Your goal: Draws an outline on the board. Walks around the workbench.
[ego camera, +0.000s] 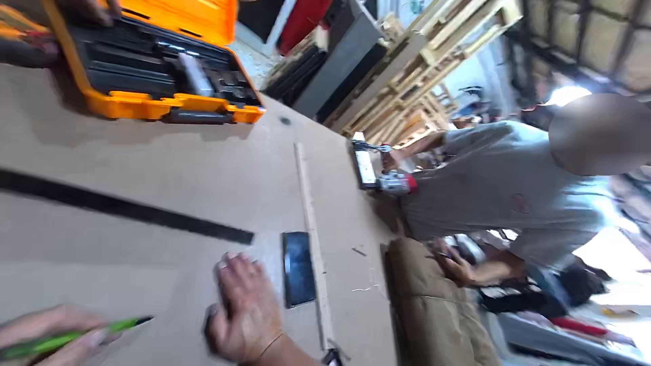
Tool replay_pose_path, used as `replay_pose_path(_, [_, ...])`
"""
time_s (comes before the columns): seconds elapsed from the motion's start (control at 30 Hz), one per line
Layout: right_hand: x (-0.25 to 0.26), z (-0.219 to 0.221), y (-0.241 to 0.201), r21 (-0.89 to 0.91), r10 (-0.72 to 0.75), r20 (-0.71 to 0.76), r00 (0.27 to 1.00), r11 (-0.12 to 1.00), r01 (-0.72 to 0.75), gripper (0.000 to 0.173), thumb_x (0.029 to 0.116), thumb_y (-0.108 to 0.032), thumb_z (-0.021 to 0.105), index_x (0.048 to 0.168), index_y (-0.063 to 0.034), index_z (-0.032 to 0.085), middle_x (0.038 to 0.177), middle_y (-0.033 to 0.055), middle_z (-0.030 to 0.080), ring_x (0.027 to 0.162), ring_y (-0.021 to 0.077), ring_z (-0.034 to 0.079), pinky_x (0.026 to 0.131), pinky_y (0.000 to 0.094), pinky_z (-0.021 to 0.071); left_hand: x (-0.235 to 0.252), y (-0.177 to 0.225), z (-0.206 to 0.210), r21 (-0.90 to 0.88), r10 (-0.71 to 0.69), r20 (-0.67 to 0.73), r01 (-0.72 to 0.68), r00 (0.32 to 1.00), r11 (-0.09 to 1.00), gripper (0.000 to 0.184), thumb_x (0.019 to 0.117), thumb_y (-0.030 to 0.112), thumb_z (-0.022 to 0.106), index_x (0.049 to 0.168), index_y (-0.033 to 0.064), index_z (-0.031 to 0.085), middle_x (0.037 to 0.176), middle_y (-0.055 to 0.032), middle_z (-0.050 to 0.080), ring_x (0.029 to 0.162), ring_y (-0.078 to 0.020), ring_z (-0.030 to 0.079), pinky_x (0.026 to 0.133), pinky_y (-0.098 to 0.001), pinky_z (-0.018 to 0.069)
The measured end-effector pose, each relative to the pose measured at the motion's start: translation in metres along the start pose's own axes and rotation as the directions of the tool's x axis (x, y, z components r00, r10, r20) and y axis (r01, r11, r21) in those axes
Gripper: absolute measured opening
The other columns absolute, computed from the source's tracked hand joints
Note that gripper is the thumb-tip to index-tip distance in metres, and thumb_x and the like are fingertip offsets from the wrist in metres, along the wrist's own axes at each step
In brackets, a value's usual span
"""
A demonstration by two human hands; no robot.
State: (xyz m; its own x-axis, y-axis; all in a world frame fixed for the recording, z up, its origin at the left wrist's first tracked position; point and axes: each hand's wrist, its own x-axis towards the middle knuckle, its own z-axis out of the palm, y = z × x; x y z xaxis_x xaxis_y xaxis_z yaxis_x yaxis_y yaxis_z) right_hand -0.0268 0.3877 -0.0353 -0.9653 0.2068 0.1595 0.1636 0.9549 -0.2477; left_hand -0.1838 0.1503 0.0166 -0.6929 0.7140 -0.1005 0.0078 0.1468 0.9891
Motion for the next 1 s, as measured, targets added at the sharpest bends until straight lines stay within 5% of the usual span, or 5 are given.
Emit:
replay_pose_path(0.03, [0.0, 0.001, 0.0, -0.001, 0.001, -0.015, 1.0, 1.0, -0.001, 0.059, 0.0999, -0.041, 0.039, 0.147, -0.0129, 0.059, 0.156, 0.0047, 0.053, 0.149, 0.0226, 0.043, 0.125, 0.0507, 0.0321, -0.002, -0.028, -0.009, 0.057, 0.039, -0.011, -0.038, 0.999, 0.998, 0.023, 0.0901, 0.015, 0.073, 0.099, -0.0053, 0.07, 0.091, -0.0147, 0.075, 0.081, -0.0207, 0.076, 0.078, -0.0382, 0.0644])
replay_pose_path(0.13, [-0.002, 0.011, -0.002, -0.019, -0.002, 0.0, 1.0, 1.0, 0.002, 0.058, 0.1014, -0.043, 0.037, 0.153, -0.0221, 0.052, 0.161, -0.0031, 0.047, 0.152, 0.0151, 0.037, 0.127, 0.0486, 0.0307, -0.013, -0.057, -0.022, 0.279, 0.009, -0.065, 0.01, 0.998, 0.96, 0.021, 0.0885, 0.052, 0.071, 0.095, 0.0325, 0.076, 0.083, 0.0139, 0.074, 0.071, -0.0026, 0.069, 0.064, -0.03, 0.0618])
replay_pose_path(0.4, [-0.001, 0.013, 0.0, -0.048, -0.068, 0.038, 0.997, 0.996, 0.07, 0.064, 0.1022, -0.044, 0.031, 0.159, -0.0156, 0.042, 0.168, 0.0008, 0.034, 0.157, 0.0199, 0.026, 0.129, 0.0518, 0.0229, -0.01, -0.027, -0.021, 0.156, 0.022, -0.014, -0.019, 1.0, 0.988, 0.001, 0.0869, 0.022, 0.076, 0.087, 0.0227, 0.076, 0.073, 0.0096, 0.071, 0.058, -0.0036, 0.063, 0.05, -0.0228, 0.0537])
replay_pose_path(0.77, [-0.001, 0.013, 0.0, -0.049, -0.058, 0.038, 0.998, 0.997, 0.06, 0.063, 0.1028, -0.044, 0.031, 0.159, -0.0176, 0.042, 0.168, -0.0015, 0.033, 0.158, 0.0182, 0.025, 0.129, 0.0507, 0.0239, -0.008, -0.031, -0.022, 0.164, 0.028, 0.071, -0.04, 0.997, 0.986, 0.004, 0.0846, 0.022, 0.077, 0.086, 0.0258, 0.077, 0.072, 0.0103, 0.072, 0.059, -0.003, 0.065, 0.05, -0.0222, 0.0554])
replay_pose_path(1.0, [-0.002, 0.014, 0.0, -0.051, -0.052, 0.028, 0.998, 0.997, 0.053, 0.063, 0.1029, -0.045, 0.032, 0.157, -0.0164, 0.046, 0.167, -0.0013, 0.037, 0.157, 0.0194, 0.028, 0.129, 0.0509, 0.0244, -0.008, -0.038, -0.015, 0.18, 0.034, -0.094, -0.016, 0.995, 0.984, 0.003, 0.0859, 0.028, 0.076, 0.089, 0.0273, 0.075, 0.075, 0.0113, 0.073, 0.064, -0.0031, 0.068, 0.055, -0.0238, 0.0595])
